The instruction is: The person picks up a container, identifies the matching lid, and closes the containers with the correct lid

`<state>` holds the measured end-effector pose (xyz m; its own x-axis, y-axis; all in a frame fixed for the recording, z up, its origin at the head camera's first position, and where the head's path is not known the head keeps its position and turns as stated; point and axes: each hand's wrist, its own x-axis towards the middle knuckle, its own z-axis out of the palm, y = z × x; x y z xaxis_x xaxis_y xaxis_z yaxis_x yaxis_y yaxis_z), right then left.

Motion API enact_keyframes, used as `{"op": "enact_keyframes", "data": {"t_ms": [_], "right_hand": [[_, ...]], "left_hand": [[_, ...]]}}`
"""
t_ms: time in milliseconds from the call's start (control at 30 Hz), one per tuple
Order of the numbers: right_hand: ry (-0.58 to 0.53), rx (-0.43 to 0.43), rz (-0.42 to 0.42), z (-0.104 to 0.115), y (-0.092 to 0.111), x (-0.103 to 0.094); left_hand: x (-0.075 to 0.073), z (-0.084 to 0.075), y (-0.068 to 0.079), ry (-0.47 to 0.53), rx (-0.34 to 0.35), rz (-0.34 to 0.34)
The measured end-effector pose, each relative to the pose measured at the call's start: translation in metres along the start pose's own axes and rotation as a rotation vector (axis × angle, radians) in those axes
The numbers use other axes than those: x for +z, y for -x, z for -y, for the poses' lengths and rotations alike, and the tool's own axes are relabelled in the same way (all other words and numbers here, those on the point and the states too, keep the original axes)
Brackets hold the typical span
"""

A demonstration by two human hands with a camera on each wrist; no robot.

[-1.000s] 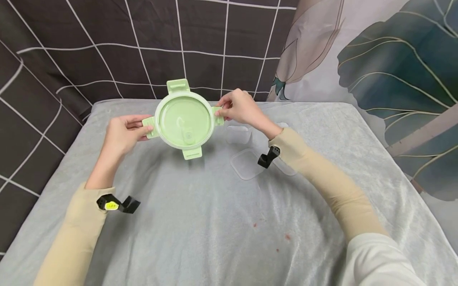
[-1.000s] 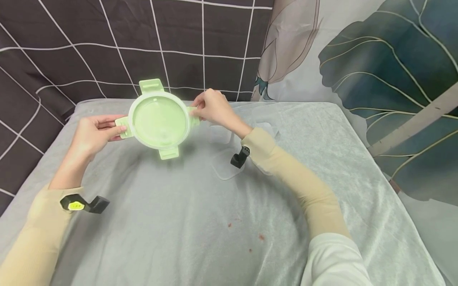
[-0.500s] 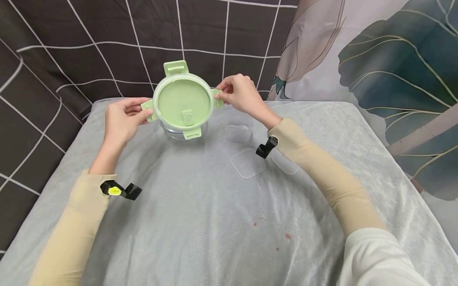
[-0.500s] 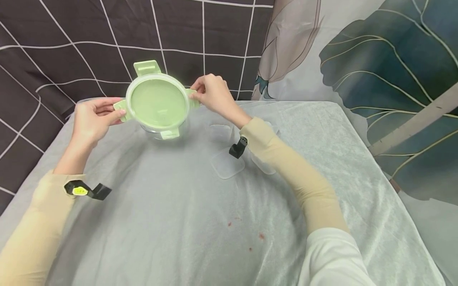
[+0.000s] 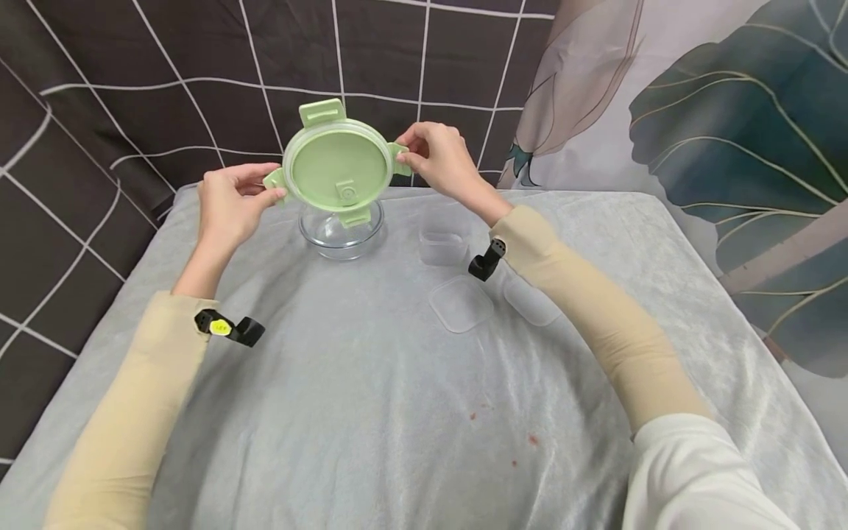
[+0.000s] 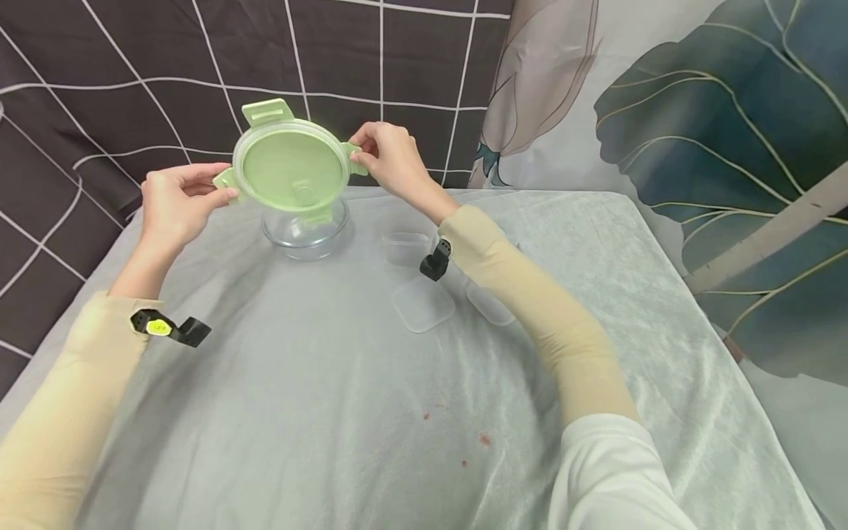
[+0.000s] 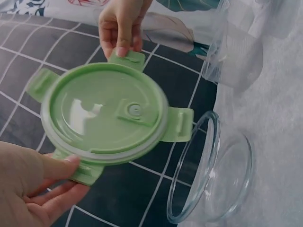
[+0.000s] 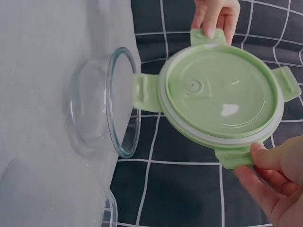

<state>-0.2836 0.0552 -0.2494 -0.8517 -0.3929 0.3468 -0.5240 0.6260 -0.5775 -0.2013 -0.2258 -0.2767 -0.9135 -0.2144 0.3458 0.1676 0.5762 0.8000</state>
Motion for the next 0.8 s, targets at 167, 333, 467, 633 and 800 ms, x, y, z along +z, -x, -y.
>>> {"op": "enact_keyframes", "data": {"t_ms": [167,333,467,633,800], "right_hand": [[0.003,-0.021,-0.024,0.0,-0.009,0.003],[0.022,0.008,-0.031,-0.002,-0.016,0.009],[0.025,0.038,-0.035,-0.006,-0.019,0.014],[0.026,0.075,-0.035,-0.011,-0.022,0.021],[0.03,0.099,-0.049,-0.016,-0.025,0.03]], "left_hand": [[0.003,0.005,-0.005,-0.026,0.038,-0.071],[0.007,0.011,-0.01,-0.008,0.071,-0.091],[0.011,0.014,-0.011,0.006,0.079,-0.086],[0.016,0.019,-0.012,-0.018,0.087,-0.099],[0.026,0.028,-0.012,-0.027,0.077,-0.113]]}}
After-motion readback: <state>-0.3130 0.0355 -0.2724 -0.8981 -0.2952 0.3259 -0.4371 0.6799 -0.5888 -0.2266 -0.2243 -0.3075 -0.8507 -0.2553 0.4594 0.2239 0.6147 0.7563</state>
